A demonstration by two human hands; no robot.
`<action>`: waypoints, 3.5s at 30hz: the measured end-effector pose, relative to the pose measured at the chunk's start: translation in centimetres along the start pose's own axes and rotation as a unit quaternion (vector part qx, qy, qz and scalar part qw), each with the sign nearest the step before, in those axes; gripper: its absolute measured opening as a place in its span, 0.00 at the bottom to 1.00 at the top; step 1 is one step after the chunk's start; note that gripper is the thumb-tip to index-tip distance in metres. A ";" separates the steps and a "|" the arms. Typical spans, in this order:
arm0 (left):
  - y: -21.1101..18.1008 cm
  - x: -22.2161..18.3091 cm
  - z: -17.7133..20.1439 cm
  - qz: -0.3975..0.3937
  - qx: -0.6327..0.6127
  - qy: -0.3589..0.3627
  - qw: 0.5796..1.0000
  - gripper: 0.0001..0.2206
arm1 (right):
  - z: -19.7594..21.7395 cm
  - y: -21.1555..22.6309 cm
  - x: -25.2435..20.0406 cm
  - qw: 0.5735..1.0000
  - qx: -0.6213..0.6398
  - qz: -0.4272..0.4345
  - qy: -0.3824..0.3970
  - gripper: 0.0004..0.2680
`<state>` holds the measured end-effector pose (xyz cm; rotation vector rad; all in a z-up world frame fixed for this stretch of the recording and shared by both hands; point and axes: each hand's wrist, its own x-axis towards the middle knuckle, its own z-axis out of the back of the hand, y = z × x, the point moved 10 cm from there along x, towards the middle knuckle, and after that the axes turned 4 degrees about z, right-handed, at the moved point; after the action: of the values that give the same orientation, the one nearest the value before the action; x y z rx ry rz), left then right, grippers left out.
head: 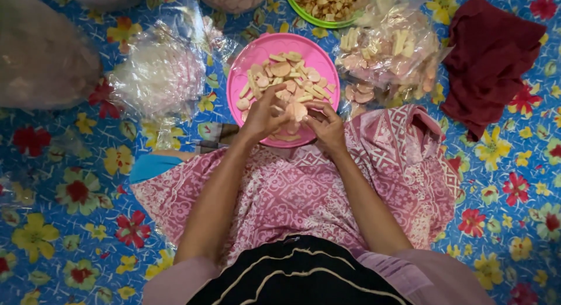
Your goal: Packaging sliced food items into small plastic bags
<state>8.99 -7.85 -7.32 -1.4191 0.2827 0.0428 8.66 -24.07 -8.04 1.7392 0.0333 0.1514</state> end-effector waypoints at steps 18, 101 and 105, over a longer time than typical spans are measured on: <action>1.8 0.9 -0.5 0.000 0.058 -0.034 0.998 0.06 | 0.0 -1.6 -0.1 0.996 -0.046 -0.083 0.007 0.11; -0.2 0.6 -1.8 -0.154 0.227 0.071 0.959 0.04 | -1.4 -0.9 -0.6 0.978 -0.161 -0.112 0.067 0.06; -1.7 -0.3 -1.8 -0.168 0.229 0.083 0.955 0.03 | -0.4 -2.5 -0.6 0.975 -0.183 -0.108 0.060 0.05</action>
<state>8.75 -9.88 -5.83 -0.9912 0.1699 -0.4015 8.19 -23.36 -10.47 1.3467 0.2680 0.0954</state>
